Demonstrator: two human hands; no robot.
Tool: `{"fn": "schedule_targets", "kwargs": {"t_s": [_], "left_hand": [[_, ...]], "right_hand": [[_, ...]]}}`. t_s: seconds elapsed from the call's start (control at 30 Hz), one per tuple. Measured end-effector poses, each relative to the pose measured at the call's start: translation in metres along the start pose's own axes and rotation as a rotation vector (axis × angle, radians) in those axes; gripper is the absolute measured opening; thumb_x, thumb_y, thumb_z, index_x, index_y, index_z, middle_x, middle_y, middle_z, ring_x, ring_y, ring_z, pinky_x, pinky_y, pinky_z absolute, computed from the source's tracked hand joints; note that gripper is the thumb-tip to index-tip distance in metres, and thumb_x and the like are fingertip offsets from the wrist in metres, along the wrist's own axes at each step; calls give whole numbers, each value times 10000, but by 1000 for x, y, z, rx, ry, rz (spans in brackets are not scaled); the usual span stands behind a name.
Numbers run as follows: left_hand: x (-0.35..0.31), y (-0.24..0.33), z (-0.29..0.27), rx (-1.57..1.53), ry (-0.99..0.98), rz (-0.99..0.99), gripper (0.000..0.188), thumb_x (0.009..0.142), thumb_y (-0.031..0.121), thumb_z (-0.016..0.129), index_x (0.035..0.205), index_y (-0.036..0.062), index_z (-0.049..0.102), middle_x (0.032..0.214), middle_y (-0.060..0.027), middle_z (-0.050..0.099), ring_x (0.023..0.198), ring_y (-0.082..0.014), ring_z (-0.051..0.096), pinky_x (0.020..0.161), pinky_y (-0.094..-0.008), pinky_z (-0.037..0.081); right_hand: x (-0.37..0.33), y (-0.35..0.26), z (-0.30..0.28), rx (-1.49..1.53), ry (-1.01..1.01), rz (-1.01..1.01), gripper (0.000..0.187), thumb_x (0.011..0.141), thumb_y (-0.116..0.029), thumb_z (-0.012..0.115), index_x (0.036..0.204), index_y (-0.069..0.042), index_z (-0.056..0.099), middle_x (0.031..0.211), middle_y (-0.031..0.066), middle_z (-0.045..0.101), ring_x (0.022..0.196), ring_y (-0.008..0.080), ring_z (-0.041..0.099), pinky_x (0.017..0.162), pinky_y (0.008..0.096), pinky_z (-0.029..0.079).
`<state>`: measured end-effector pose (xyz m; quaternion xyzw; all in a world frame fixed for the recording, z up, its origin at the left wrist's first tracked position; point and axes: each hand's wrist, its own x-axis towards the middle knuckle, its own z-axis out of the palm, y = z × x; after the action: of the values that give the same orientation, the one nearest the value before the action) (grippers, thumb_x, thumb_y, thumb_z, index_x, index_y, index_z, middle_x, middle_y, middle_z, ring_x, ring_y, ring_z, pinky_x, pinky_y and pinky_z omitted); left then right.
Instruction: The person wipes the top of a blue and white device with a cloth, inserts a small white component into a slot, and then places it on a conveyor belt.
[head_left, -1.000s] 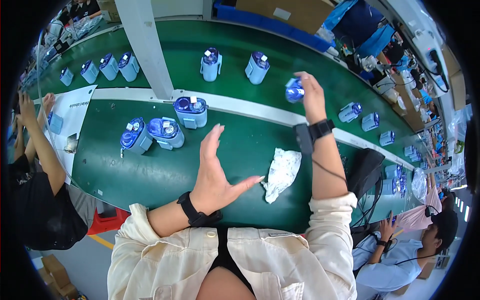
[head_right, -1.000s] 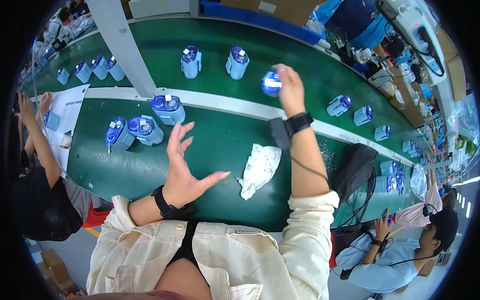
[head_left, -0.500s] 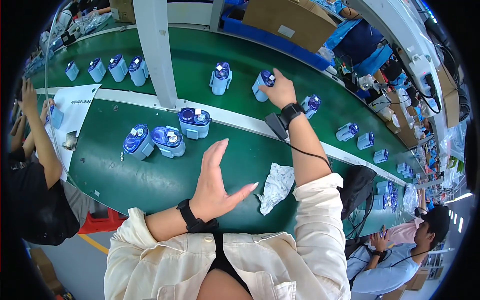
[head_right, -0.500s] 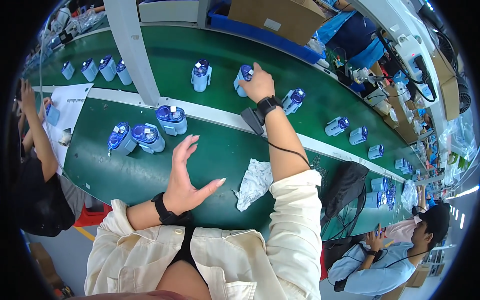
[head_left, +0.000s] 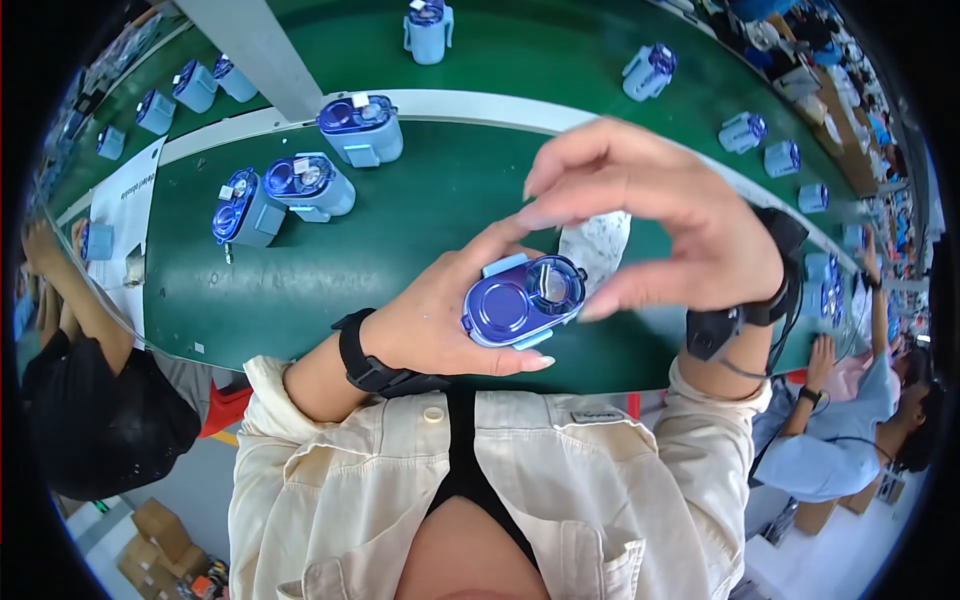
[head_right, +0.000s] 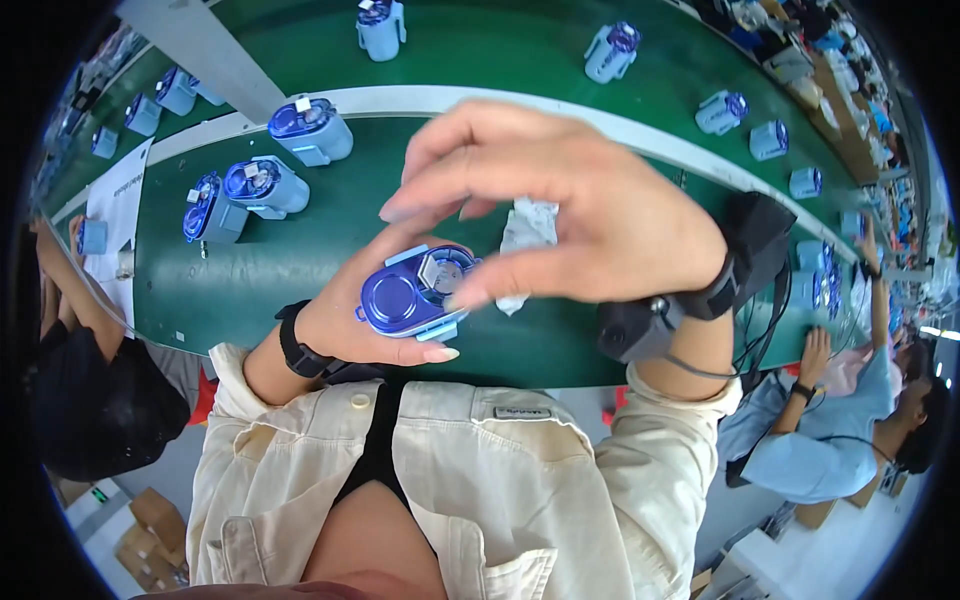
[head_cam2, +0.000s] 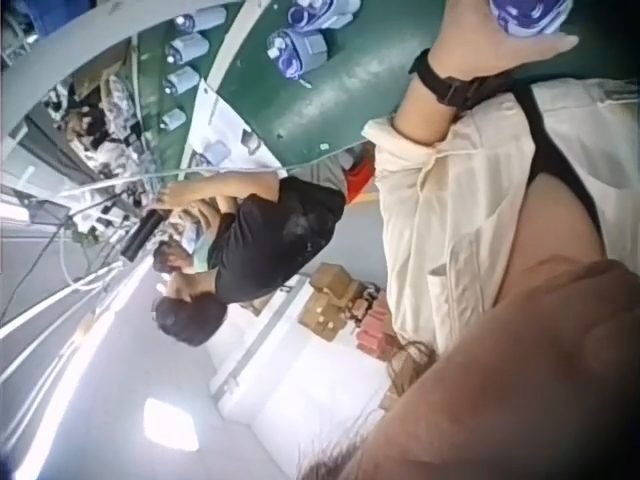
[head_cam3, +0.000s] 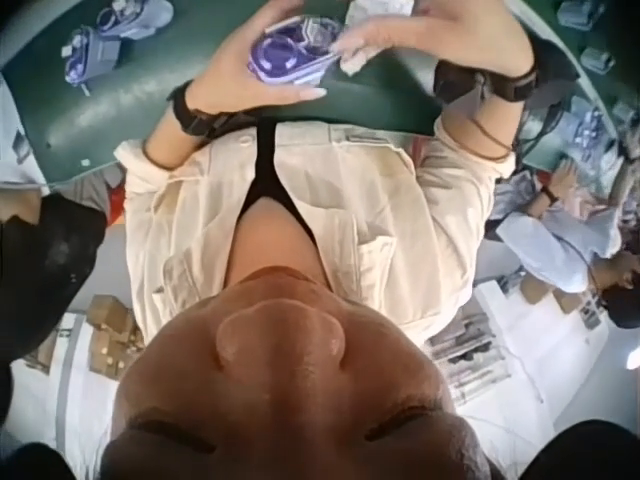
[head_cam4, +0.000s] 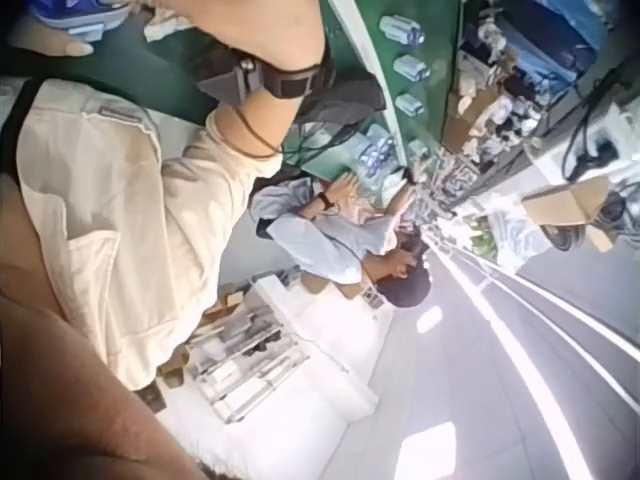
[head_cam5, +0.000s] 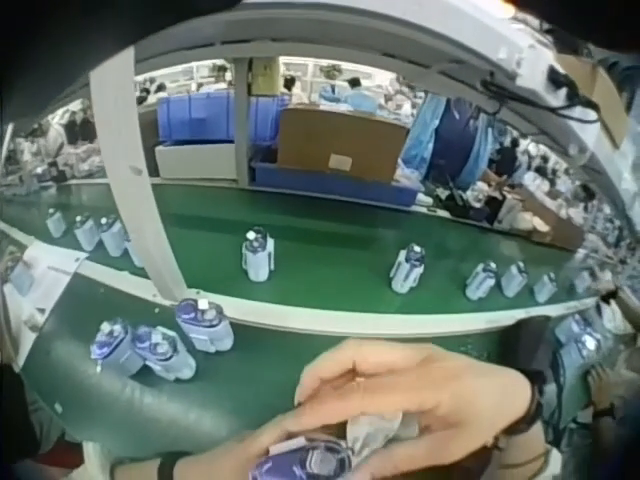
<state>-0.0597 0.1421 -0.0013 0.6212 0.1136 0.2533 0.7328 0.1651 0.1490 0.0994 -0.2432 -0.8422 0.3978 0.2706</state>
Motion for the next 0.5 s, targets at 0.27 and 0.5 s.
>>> {"fn": "schedule_targets", "kwargs": {"t_s": [0.27, 0.5], "left_hand": [[2, -10, 9, 517, 227, 174, 939, 683, 188, 862, 1419, 3, 309, 1200, -192, 570, 1063, -302, 610, 893, -377, 494], [1, -18, 15, 887, 611, 222, 923, 668, 150, 856, 1405, -1, 320, 1110, -196, 601, 970, -309, 634, 828, -371, 516]], "right_hand": [[-9, 12, 16, -149, 134, 15, 161, 757, -65, 776, 871, -29, 669, 872, 45, 610, 786, 191, 577, 701, 303, 468], [-7, 10, 67, -42, 547, 371, 151, 784, -45, 758, 822, -10, 617, 814, 48, 587, 732, 145, 557, 669, 266, 450]]}}
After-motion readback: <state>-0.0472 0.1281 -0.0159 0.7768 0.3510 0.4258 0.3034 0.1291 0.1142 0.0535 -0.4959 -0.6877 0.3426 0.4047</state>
